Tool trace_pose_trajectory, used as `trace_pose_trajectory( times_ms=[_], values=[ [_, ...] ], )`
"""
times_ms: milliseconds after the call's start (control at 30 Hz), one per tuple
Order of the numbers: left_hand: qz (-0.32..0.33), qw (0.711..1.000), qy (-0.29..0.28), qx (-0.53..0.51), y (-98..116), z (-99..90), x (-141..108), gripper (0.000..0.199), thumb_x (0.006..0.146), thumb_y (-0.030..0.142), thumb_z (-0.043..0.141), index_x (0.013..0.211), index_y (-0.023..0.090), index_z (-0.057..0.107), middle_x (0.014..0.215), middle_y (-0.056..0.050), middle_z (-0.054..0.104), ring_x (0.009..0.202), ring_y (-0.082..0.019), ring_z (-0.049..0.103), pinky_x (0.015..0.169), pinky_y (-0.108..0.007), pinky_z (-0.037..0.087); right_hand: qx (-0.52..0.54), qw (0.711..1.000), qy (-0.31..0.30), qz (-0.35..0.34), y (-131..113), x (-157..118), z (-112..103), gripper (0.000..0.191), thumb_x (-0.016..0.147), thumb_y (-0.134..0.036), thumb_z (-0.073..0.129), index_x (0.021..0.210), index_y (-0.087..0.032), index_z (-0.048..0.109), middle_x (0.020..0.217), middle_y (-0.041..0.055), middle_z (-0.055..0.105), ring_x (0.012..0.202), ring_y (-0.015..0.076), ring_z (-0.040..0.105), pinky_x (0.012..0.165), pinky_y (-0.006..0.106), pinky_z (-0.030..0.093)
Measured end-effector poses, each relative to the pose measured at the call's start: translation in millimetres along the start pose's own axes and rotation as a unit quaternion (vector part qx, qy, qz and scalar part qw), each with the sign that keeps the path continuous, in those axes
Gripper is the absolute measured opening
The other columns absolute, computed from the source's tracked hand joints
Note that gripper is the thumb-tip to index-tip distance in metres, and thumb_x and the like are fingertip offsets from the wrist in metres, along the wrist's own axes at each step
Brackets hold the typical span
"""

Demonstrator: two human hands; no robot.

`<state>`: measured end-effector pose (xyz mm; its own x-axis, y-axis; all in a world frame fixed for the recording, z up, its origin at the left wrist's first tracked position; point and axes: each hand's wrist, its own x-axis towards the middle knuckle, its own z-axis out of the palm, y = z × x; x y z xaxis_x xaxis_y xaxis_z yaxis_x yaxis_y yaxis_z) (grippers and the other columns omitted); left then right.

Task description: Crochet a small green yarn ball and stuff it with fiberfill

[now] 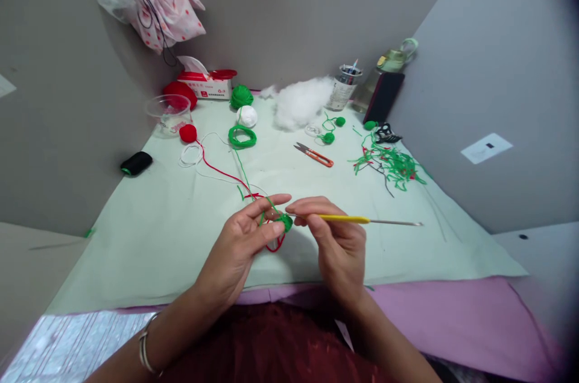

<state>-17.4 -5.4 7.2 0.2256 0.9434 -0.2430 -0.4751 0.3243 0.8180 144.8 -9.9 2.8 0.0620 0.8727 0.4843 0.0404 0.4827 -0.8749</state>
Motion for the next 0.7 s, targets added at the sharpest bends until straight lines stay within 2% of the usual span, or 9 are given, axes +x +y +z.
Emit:
trace_pose_trajectory(
  times_ms=[100,167,300,367,433,500,567,633,700],
  values=[
    [0.030,0.999,0.013,0.020,-5,2.0,0,0.041,0.080,0.030,0.091,0.120,0.027,0.082,0.093,0.000,0.070,0.091,-0.014,0.060,0.088,-0.024,0.045,-0.035,0.999,-0.011,-0.013,2,-2,3,0.022,0.104,-0.019,0.062,0.105,-0.029,0.082,0.094,0.0030,0.080,0.079,0.0171,0.071,0.069,0.032,0.060],
    [0.035,0.999,0.024,-0.001,-7,3.4,1,0.046,0.078,0.029,0.092,0.122,0.027,0.081,0.092,0.000,0.071,0.088,-0.013,0.061,0.085,-0.024,0.046,-0.105,0.992,-0.017,-0.074,6,-7,4,0.026,0.102,-0.016,0.064,0.113,-0.032,0.081,0.101,0.0043,0.080,0.086,0.0188,0.073,0.073,0.033,0.061],
    [-0.044,0.996,-0.010,-0.080,-5,3.8,2,0.042,0.079,0.030,0.092,0.119,0.020,0.083,0.061,0.007,0.054,0.058,-0.006,0.044,0.074,-0.022,0.046,-0.220,0.959,-0.027,-0.176,10,-14,0,0.036,0.098,-0.013,0.068,0.123,-0.035,0.079,0.113,0.0068,0.080,0.098,0.0229,0.075,0.080,0.038,0.063],
    [-0.072,0.992,-0.027,-0.104,-2,2.9,3,0.036,0.081,0.028,0.090,0.114,0.018,0.084,0.050,0.013,0.035,0.048,-0.004,0.024,0.075,-0.023,0.048,-0.165,0.976,-0.003,-0.140,9,-12,-2,0.031,0.100,-0.013,0.066,0.119,-0.034,0.080,0.105,0.0056,0.080,0.091,0.0214,0.074,0.076,0.037,0.061],
    [-0.056,0.993,-0.012,-0.105,0,2.2,3,0.031,0.080,0.025,0.090,0.110,0.019,0.085,0.052,0.013,0.039,0.048,-0.003,0.019,0.076,-0.023,0.049,-0.071,0.994,0.026,-0.073,6,-7,-3,0.025,0.103,-0.016,0.063,0.111,-0.031,0.081,0.095,0.0036,0.079,0.083,0.0189,0.071,0.072,0.035,0.058],
    [-0.017,0.997,0.011,-0.076,0,2.3,3,0.030,0.078,0.023,0.091,0.107,0.021,0.086,0.068,0.006,0.059,0.054,-0.004,0.036,0.076,-0.022,0.048,-0.001,1.000,0.020,-0.022,5,-3,-2,0.021,0.105,-0.021,0.062,0.104,-0.029,0.081,0.092,0.0030,0.078,0.082,0.0182,0.069,0.071,0.033,0.057],
    [0.019,0.999,0.012,-0.025,-3,2.6,1,0.031,0.078,0.024,0.090,0.109,0.025,0.085,0.087,0.000,0.070,0.074,-0.009,0.056,0.077,-0.022,0.046,0.023,1.000,-0.003,0.000,5,-2,0,0.019,0.104,-0.025,0.064,0.101,-0.028,0.082,0.095,0.0036,0.079,0.085,0.0187,0.070,0.073,0.033,0.056],
    [0.035,0.999,-0.005,0.024,-7,1.9,0,0.031,0.083,0.029,0.088,0.114,0.029,0.084,0.094,-0.002,0.072,0.092,-0.015,0.061,0.080,-0.024,0.046,0.024,1.000,-0.005,0.016,7,-2,1,0.017,0.103,-0.026,0.066,0.101,-0.028,0.083,0.096,0.0029,0.079,0.085,0.0176,0.071,0.074,0.031,0.057],
    [0.040,0.998,-0.014,0.054,-9,0.1,-1,0.030,0.087,0.033,0.084,0.117,0.031,0.083,0.098,-0.002,0.072,0.096,-0.017,0.060,0.080,-0.025,0.045,0.048,0.998,0.014,0.041,11,-3,0,0.017,0.104,-0.026,0.066,0.101,-0.029,0.082,0.093,0.0008,0.078,0.078,0.0140,0.069,0.073,0.028,0.056]
  ],
)
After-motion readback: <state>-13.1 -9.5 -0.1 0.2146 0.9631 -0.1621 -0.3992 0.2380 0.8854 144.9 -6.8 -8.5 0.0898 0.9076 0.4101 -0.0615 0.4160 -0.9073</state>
